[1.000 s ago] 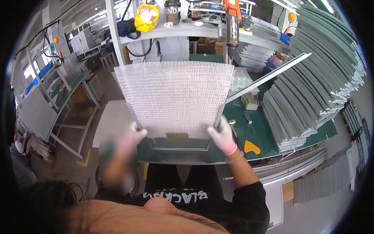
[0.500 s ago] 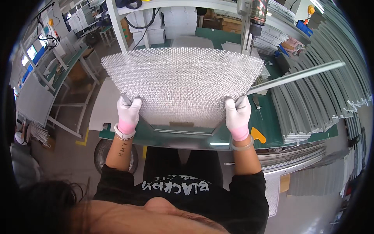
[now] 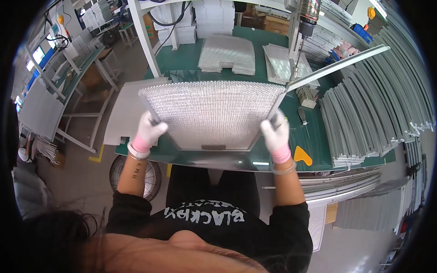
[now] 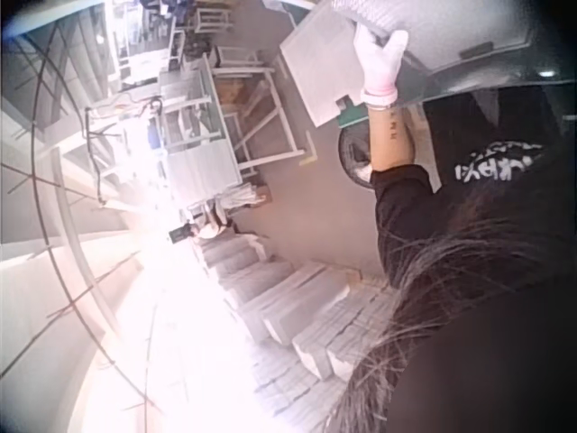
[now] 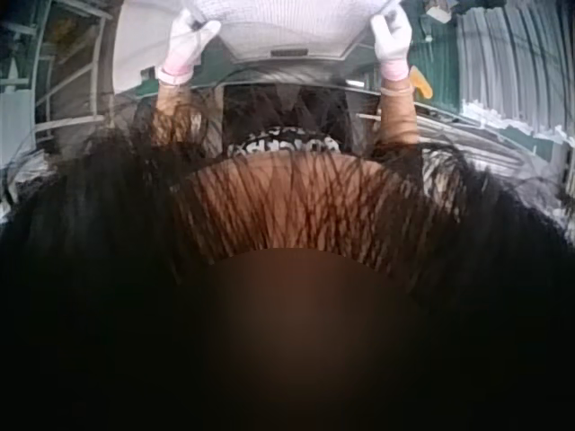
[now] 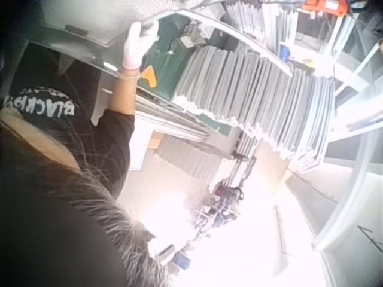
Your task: Assembling metal mesh filters by fitting frames onto the mesh and securing them with a power screwdriver and hammer.
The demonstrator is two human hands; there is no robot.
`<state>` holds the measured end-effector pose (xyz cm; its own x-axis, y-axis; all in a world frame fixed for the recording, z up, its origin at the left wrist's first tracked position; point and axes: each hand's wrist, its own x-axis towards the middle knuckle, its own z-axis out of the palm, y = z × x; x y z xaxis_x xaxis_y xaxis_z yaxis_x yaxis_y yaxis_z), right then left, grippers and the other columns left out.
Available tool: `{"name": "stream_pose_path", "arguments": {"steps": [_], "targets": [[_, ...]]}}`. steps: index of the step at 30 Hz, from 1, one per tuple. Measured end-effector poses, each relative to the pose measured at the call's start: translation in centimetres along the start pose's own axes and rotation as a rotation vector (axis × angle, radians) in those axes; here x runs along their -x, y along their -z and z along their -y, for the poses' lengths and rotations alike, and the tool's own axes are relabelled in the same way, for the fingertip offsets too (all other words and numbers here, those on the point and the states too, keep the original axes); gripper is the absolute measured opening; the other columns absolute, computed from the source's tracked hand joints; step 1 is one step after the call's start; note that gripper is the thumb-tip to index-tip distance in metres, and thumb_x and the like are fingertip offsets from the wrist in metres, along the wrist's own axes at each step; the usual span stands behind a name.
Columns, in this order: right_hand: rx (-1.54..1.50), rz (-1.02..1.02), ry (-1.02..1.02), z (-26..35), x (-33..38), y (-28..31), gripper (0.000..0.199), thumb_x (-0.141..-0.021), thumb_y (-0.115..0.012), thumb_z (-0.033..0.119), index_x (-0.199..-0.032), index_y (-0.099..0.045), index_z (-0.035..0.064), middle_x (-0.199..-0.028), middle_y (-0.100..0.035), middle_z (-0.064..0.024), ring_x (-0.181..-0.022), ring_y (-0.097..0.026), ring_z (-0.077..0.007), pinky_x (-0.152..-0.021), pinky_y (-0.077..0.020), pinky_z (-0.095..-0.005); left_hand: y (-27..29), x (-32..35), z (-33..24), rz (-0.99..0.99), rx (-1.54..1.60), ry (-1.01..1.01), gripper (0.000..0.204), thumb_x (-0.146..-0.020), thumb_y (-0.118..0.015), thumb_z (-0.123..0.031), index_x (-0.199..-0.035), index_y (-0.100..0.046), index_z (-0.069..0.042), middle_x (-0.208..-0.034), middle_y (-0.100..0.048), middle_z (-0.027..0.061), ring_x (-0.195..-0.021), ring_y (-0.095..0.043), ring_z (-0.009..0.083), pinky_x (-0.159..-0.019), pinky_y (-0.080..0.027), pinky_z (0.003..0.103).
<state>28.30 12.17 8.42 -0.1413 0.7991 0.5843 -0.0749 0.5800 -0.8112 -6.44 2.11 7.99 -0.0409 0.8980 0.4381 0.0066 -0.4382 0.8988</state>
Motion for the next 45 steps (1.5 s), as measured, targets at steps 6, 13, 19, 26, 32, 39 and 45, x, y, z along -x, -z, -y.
{"name": "stream_pose_path", "arguments": {"steps": [6, 13, 19, 26, 32, 39, 45], "targets": [[-0.019, 0.070, 0.026, 6.3, -4.6, -0.9, 0.015, -0.093, -0.052, 0.006, -0.102, -0.063, 0.0009, -0.082, -0.054, 0.0031, -0.071, -0.044, -0.0045, -0.068, -0.0381, -0.0203, -0.3, -2.4, -4.4, -0.240, -0.015, -0.121, 0.026, -0.083, -0.062, -0.002, -0.108, -0.061, 0.002, -0.095, -0.065, 0.0044, -0.084, -0.059, 0.0131, -0.077, -0.048, 0.029], [-0.096, 0.015, 0.249, 5.6, -0.8, -0.1, 0.034, -0.097, -0.057, 0.036, -0.093, -0.051, 0.0028, -0.078, -0.060, -0.0120, -0.066, -0.056, -0.0168, -0.058, -0.0473, -0.0300, -2.4, -0.6, -4.4, 0.122, 0.124, -0.426, 0.020, -0.084, -0.071, -0.015, -0.092, -0.064, 0.002, -0.091, -0.065, 0.0115, -0.084, -0.061, 0.0220, -0.076, -0.049, 0.034], [-0.292, 0.263, 0.436, 7.0, 5.7, 1.2, 0.033, -0.093, -0.061, 0.033, -0.071, -0.056, 0.0092, -0.064, -0.063, -0.0060, -0.051, -0.060, -0.0199, -0.050, -0.0460, -0.0325, -1.7, 1.2, 1.3, 1.235, 0.268, -0.198, 0.086, -0.085, -0.066, -0.056, -0.146, -0.037, -0.003, -0.151, -0.030, 0.0265, -0.144, -0.019, 0.0439, -0.114, -0.017, 0.057], [-0.122, 0.583, 0.626, 6.5, 10.2, 4.4, 0.032, -0.096, -0.055, 0.031, -0.080, -0.049, 0.0046, -0.081, -0.066, -0.0131, -0.060, -0.060, -0.0188, -0.052, -0.0473, -0.0314, -6.2, 0.9, 7.9, 1.293, -0.623, 0.130, 0.081, -0.097, -0.039, -0.056, -0.151, -0.017, 0.000, -0.159, -0.012, 0.0205, -0.148, -0.008, 0.0349, -0.120, -0.005, 0.047], [-0.124, 0.340, 0.574, 7.6, 10.6, 2.3, 0.037, -0.093, -0.060, 0.043, -0.085, -0.053, 0.0070, -0.084, -0.067, -0.0085, -0.072, -0.067, -0.0230, -0.060, -0.0501, -0.0342, -11.6, -3.3, 12.2, 1.471, -0.479, 0.103, 0.076, -0.099, -0.035, -0.052, -0.153, -0.012, -0.004, -0.160, -0.011, 0.0176, -0.148, -0.004, 0.0366, -0.120, -0.008, 0.049], [-0.095, 0.115, 0.455, 8.3, 9.4, 1.0, 0.032, -0.094, -0.060, 0.037, -0.080, -0.052, 0.0088, -0.075, -0.066, -0.0056, -0.063, -0.063, -0.0207, -0.056, -0.0472, -0.0336, -11.4, -4.5, 11.5, 1.297, -0.303, 0.178, 0.060, -0.100, -0.039, -0.048, -0.145, -0.039, -0.008, -0.146, -0.041, 0.0170, -0.137, -0.036, 0.0333, -0.115, -0.027, 0.041], [-0.214, 0.076, 0.455, 7.6, 6.4, 0.1, 0.029, -0.091, -0.067, 0.034, -0.086, -0.059, 0.0059, -0.074, -0.066, -0.0066, -0.063, -0.064, -0.0202, -0.056, -0.0480, -0.0312, -5.7, -4.6, 5.9, 1.136, -0.573, 0.378, 0.053, -0.099, -0.045, -0.041, -0.129, -0.055, 0.000, -0.122, -0.063, 0.0185, -0.117, -0.058, 0.0287, -0.102, -0.042, 0.035]]}}
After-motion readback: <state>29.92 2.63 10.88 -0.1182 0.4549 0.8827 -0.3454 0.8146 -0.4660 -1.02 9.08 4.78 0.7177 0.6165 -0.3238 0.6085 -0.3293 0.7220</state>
